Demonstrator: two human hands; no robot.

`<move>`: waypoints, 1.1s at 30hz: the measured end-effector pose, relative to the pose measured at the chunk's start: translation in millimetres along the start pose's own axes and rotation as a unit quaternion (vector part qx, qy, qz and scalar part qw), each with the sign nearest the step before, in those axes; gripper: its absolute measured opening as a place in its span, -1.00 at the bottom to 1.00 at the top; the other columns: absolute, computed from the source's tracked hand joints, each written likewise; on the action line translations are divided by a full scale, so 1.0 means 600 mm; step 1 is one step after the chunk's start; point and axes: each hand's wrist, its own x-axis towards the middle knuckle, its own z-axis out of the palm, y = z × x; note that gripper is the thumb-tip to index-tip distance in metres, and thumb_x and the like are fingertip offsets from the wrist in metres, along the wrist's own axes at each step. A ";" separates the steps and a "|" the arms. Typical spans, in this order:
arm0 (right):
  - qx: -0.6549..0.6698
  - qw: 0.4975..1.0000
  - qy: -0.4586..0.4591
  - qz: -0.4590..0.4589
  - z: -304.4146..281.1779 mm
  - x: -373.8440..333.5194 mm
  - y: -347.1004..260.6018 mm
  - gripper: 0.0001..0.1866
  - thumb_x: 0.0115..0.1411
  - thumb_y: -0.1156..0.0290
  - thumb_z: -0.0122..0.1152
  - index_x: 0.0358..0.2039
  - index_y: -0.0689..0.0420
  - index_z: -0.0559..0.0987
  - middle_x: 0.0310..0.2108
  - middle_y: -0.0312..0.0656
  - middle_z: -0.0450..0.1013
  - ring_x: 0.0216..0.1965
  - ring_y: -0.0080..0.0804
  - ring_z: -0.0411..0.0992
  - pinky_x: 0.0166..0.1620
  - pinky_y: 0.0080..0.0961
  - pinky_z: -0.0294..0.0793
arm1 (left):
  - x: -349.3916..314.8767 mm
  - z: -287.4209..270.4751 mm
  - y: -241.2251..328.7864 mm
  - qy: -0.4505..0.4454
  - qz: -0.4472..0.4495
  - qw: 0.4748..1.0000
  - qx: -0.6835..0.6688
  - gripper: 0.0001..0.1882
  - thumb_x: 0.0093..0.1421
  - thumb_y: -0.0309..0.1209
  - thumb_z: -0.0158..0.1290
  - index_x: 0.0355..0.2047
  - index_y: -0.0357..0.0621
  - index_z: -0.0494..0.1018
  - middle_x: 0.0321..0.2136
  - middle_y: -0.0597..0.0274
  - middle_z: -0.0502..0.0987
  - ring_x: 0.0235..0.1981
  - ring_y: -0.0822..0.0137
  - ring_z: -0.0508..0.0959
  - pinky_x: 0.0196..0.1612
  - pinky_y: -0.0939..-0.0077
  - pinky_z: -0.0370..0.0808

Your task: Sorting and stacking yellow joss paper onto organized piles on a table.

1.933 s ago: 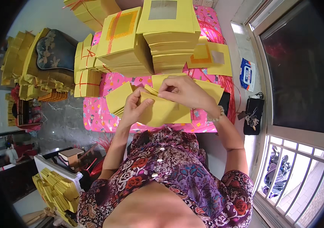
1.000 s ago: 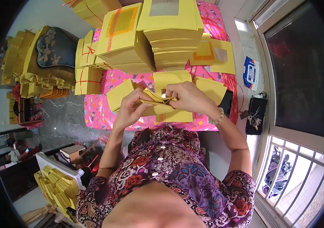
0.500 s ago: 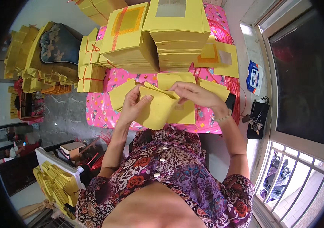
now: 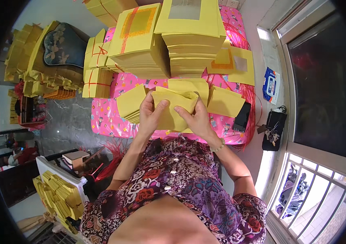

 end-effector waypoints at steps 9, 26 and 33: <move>-0.012 1.000 -0.021 0.017 -0.012 0.003 -0.016 -0.54 0.15 0.52 0.22 0.05 0.26 0.32 -0.07 -0.20 0.42 -0.06 -0.52 0.39 -0.01 -0.54 0.41 | 0.000 -0.001 0.002 -0.011 0.002 1.000 -0.006 -0.83 0.24 -0.45 0.06 -0.20 -0.21 0.36 -0.26 0.29 0.50 -0.25 0.56 0.45 -0.17 0.65 0.41; -0.399 0.872 -0.064 -0.277 -0.028 0.059 -0.112 -0.72 -0.07 0.45 0.38 -0.29 0.13 0.55 -0.31 -0.21 0.43 -0.19 -0.26 0.39 -0.13 -0.39 0.37 | 0.005 0.007 0.016 -0.054 0.052 0.953 0.295 -0.81 0.22 -0.36 0.08 -0.35 -0.21 0.34 -0.61 0.26 0.38 -0.57 0.51 0.32 -0.50 0.54 0.31; -0.392 0.867 -0.049 -0.302 -0.021 0.057 -0.111 -0.84 -0.06 0.38 0.35 -0.42 0.07 0.60 -0.35 -0.27 0.41 -0.22 -0.28 0.38 -0.17 -0.39 0.37 | 0.007 0.010 0.021 -0.050 0.058 0.957 0.279 -0.80 0.21 -0.37 0.09 -0.36 -0.22 0.33 -0.62 0.23 0.35 -0.60 0.48 0.30 -0.53 0.53 0.28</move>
